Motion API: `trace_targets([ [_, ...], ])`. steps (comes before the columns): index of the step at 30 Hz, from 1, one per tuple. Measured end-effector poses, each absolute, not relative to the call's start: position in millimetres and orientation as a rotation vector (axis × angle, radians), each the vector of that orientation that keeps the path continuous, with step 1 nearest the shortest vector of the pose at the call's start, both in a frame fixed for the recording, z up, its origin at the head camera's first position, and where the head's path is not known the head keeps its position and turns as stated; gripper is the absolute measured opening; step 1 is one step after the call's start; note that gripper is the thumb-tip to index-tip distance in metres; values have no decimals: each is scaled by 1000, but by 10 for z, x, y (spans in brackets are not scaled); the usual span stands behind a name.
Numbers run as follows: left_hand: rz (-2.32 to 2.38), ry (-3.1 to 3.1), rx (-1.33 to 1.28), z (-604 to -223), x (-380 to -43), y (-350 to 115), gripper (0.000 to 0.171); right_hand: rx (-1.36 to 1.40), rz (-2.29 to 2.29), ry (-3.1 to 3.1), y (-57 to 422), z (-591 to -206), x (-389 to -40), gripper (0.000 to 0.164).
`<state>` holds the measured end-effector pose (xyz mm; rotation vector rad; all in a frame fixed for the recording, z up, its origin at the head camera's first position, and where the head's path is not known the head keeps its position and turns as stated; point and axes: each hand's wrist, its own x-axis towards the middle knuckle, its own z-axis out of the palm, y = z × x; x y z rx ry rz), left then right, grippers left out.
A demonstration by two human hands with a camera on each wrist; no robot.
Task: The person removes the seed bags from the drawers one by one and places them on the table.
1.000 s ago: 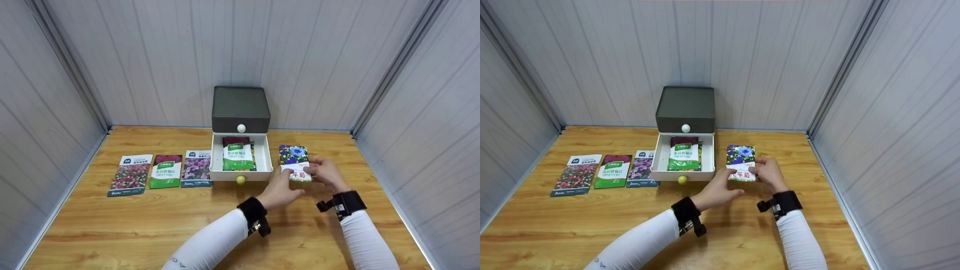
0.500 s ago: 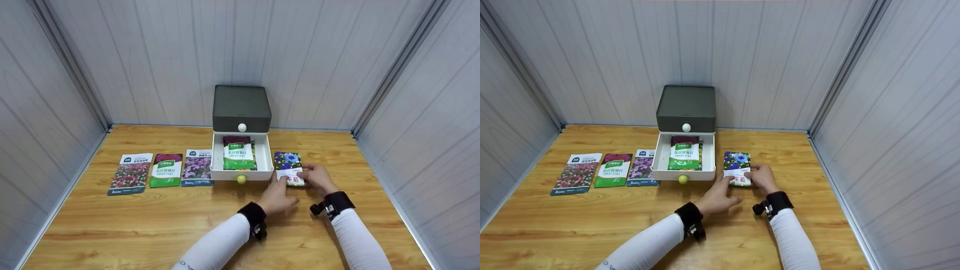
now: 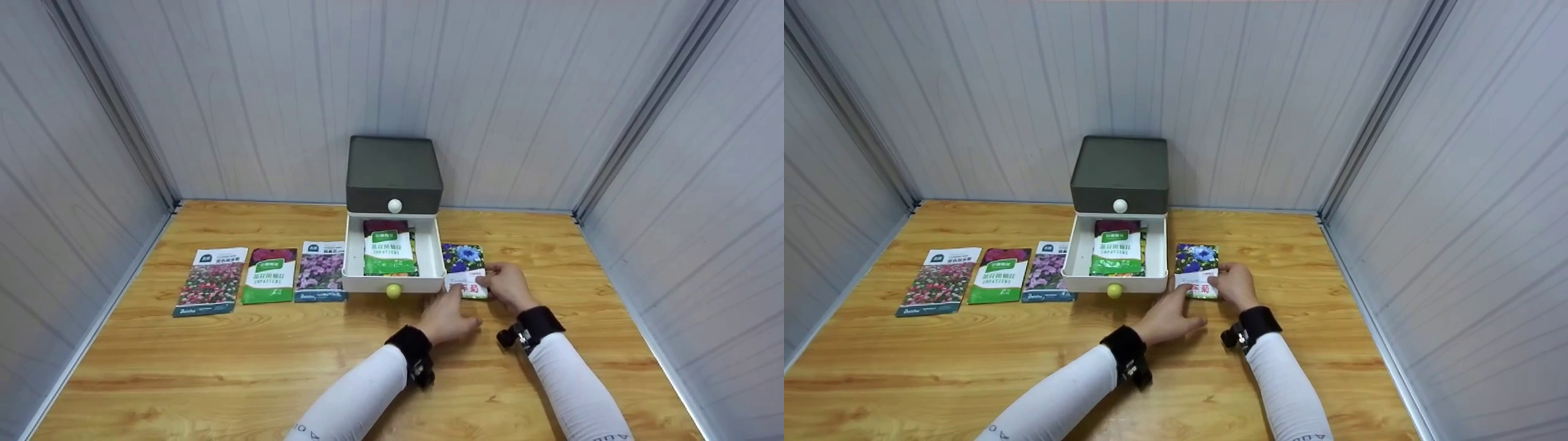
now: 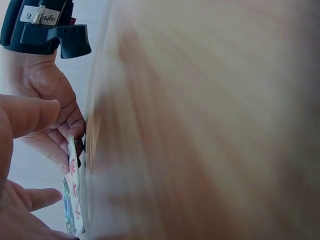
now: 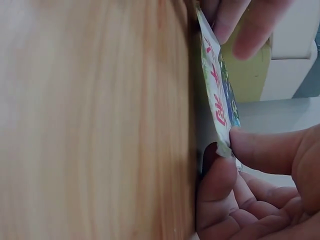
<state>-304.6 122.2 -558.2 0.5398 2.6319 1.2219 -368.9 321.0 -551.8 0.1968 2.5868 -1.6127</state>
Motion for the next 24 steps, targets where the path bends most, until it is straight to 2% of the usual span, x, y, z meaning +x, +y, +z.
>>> trace_targets([
  [3, 1225, 2627, 534, -5587, -3050, 1196, 87, 194, -1584, 2611, 3161, -5525, -3707, 57],
  [10, 1247, 2623, 506, -5612, -3076, 1158, 101, 137, -1452, 2737, 3074, -5525, -3735, 52],
  [17, 1183, 2689, 497, -5614, -3067, 1143, 97, 43, -1226, 2890, 3025, -5523, -3762, 49],
  [24, 1157, 2706, 491, -5610, -3049, 1125, 100, 27, -1225, 2859, 2976, -5526, -3759, 50],
])
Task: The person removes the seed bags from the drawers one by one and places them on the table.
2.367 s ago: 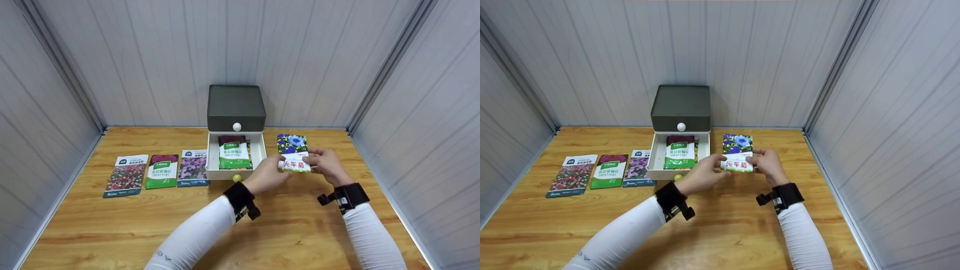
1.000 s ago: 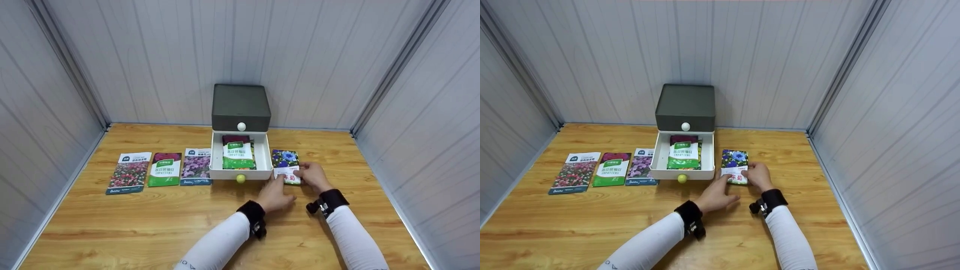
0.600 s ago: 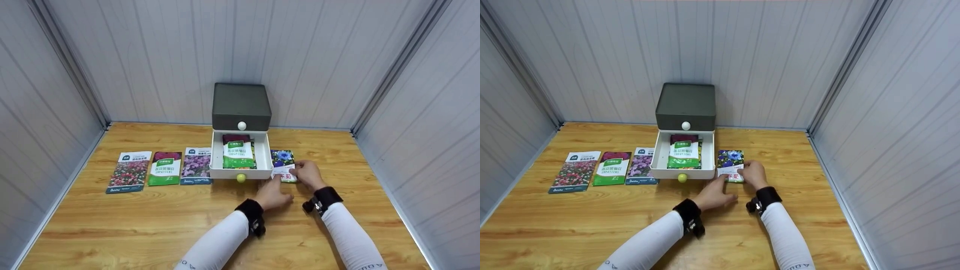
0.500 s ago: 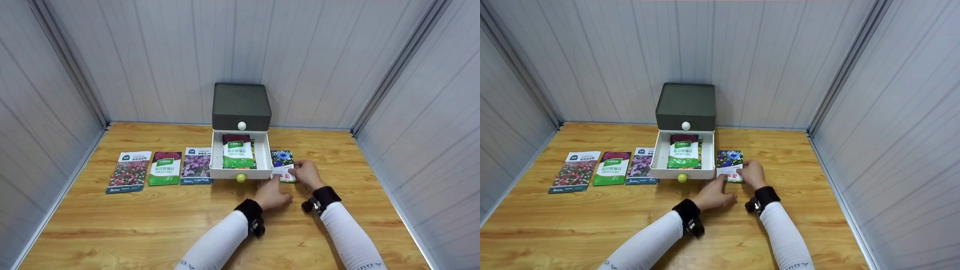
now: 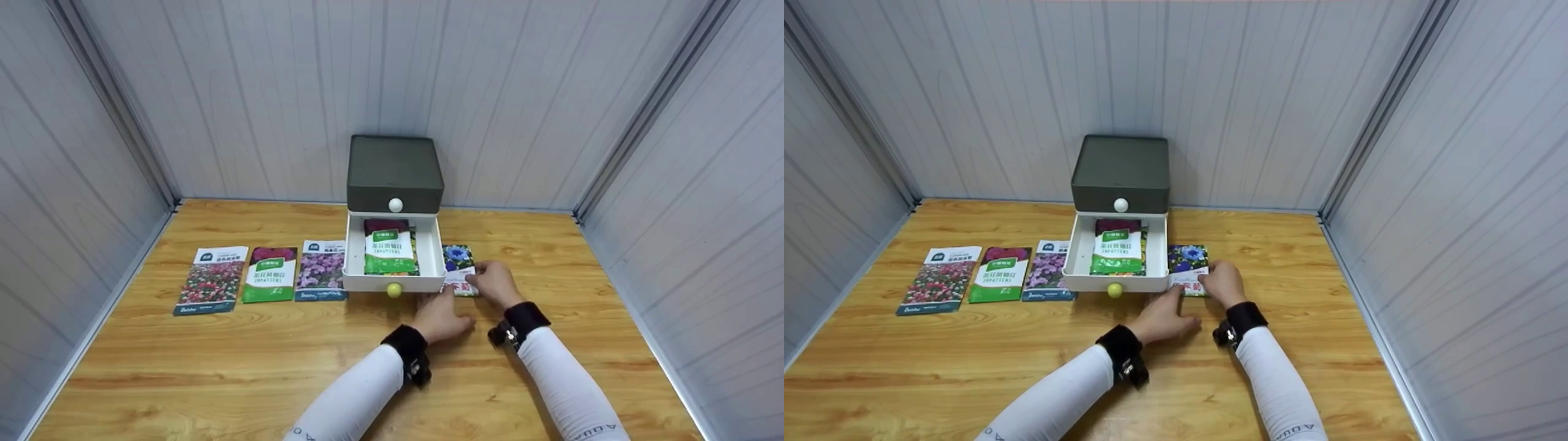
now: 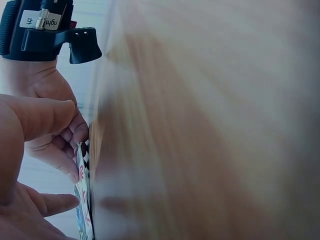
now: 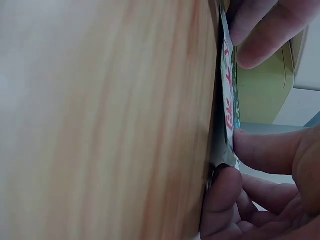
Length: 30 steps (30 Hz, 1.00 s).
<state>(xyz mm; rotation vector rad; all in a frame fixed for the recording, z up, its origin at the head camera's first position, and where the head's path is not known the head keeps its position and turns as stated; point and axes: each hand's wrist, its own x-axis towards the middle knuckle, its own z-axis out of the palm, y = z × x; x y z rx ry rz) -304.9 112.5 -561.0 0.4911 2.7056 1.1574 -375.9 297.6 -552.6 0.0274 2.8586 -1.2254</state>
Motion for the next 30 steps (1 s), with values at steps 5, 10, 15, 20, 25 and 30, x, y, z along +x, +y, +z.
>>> trace_targets([
  [5, 1169, 2708, 498, -5609, -3058, 1108, 105, 30, -1225, 2846, 2959, -5540, -3761, 51],
  [10, 1159, 2703, 498, -5600, -3059, 1091, 107, 33, -1216, 2839, 2953, -5551, -3769, 51],
  [15, 1169, 2701, 499, -5596, -3063, 1082, 107, 38, -1207, 2828, 2963, -5562, -3782, 54],
  [20, 1149, 2716, 486, -5568, -3059, 1071, 103, 33, -1214, 2840, 2979, -5546, -3784, 56],
  [25, 1155, 2717, 506, -5537, -3017, 1046, 99, 43, -1199, 2840, 2997, -5527, -3770, 55],
  [30, 1173, 2683, 536, -5488, -2926, 975, 96, 56, -1214, 2822, 2999, -5524, -3759, 55],
])
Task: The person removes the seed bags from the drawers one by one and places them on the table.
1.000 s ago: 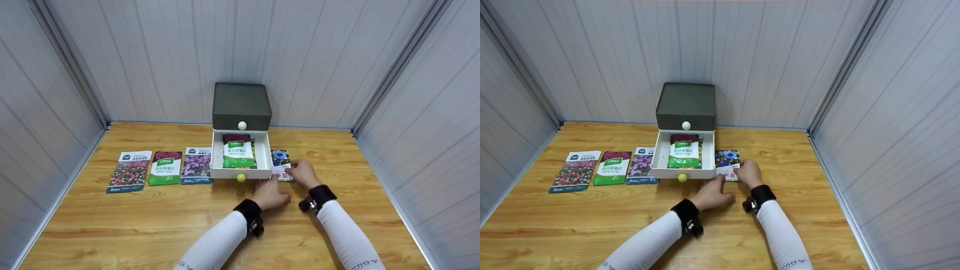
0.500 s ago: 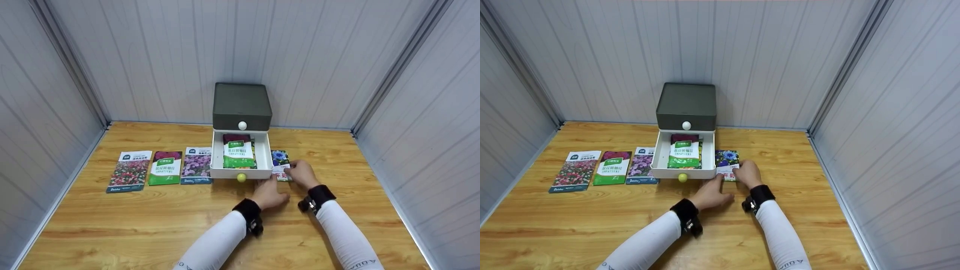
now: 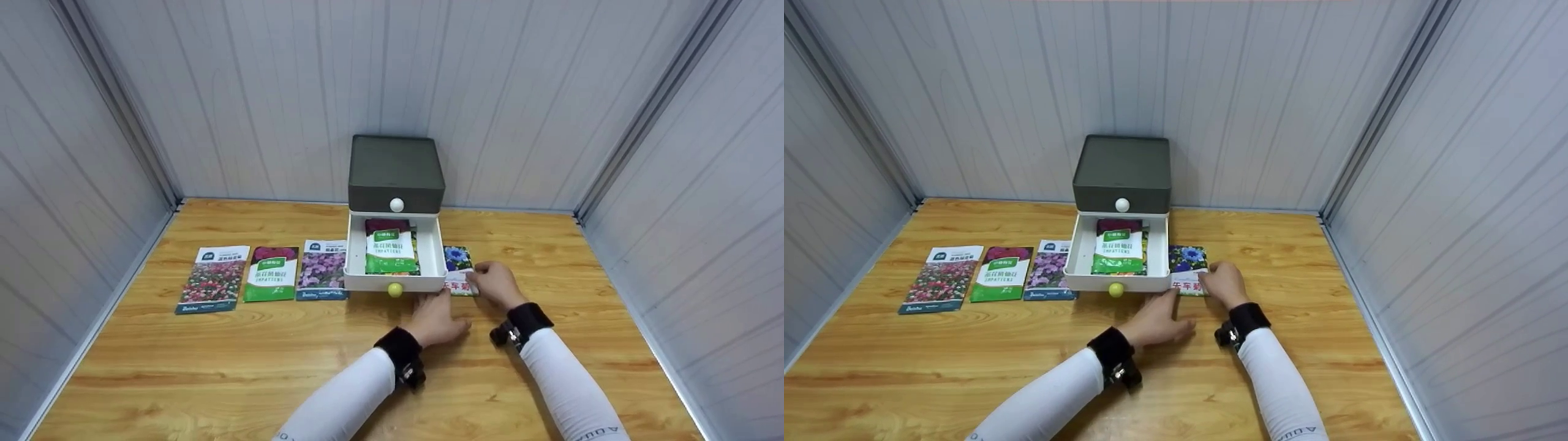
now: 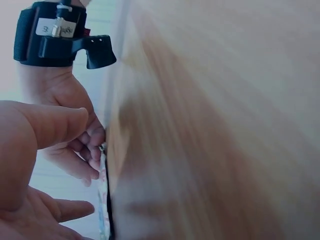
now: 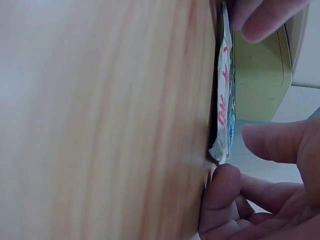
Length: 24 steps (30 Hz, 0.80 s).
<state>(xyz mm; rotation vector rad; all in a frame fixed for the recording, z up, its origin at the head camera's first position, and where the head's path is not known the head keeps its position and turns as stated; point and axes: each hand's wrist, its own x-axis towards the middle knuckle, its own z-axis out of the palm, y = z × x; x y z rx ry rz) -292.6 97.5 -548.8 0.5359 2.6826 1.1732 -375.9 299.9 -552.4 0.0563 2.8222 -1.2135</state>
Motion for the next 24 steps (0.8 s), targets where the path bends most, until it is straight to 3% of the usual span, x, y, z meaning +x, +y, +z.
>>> trace_targets([
  [13, 1034, 2620, 631, -5255, -2650, 488, 81, 43, -1291, 2796, 2987, -5428, -3704, 57],
  [24, 1386, 2435, 799, -4858, -2578, -28, 48, -80, -1390, 2848, 2884, -5096, -3624, 47],
])
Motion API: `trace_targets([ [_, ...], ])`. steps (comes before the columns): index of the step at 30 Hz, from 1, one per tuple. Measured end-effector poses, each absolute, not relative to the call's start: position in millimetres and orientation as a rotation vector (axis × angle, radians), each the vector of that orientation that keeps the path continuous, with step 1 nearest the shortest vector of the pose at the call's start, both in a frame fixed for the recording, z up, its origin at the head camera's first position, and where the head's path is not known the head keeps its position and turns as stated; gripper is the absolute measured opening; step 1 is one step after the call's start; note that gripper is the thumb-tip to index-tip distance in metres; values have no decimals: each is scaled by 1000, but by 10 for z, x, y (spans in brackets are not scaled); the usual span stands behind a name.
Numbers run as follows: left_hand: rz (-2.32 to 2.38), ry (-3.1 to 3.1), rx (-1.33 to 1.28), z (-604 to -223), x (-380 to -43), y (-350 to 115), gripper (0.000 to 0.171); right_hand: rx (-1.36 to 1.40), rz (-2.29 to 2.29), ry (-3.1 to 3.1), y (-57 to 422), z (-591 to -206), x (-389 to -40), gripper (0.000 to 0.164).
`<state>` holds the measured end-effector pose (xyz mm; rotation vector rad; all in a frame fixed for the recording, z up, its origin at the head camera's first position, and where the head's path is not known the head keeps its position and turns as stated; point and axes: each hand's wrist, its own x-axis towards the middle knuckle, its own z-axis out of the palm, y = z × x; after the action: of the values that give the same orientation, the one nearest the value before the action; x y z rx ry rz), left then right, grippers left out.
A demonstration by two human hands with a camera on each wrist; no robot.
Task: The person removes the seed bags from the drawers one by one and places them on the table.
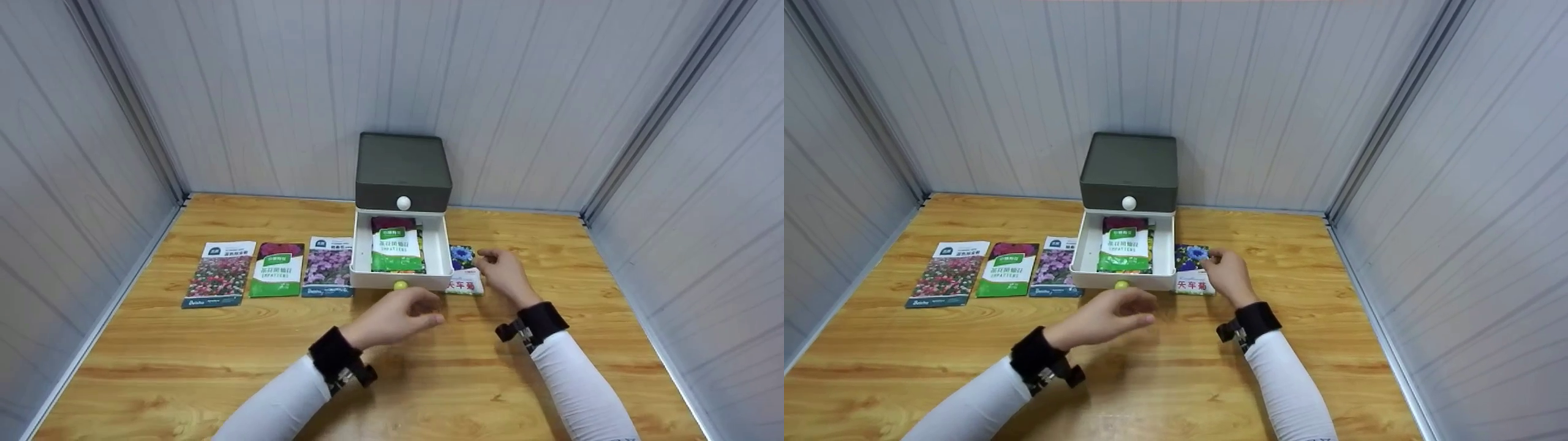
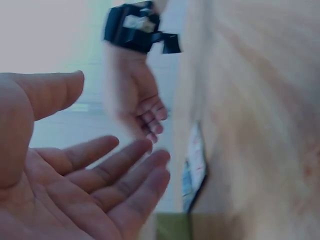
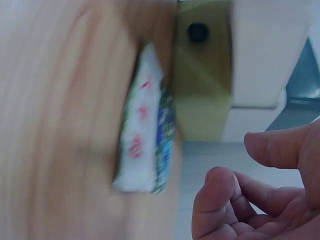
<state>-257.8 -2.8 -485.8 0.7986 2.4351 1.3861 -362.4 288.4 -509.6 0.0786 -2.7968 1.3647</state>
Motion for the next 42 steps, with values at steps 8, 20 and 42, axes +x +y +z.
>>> trace_targets([
  [8, 1702, 2408, 682, -4524, -2741, -467, 44, 137, 1465, -2698, 2674, -4766, -3454, 41],
  [20, 1700, 2561, 202, -4376, -3082, -660, 59, 319, 1403, -2633, 2210, -4420, -3419, 29],
  [42, 1298, 2663, 191, -4277, -3402, -477, 59, 571, 939, -3069, 1649, -4331, -3738, 26],
])
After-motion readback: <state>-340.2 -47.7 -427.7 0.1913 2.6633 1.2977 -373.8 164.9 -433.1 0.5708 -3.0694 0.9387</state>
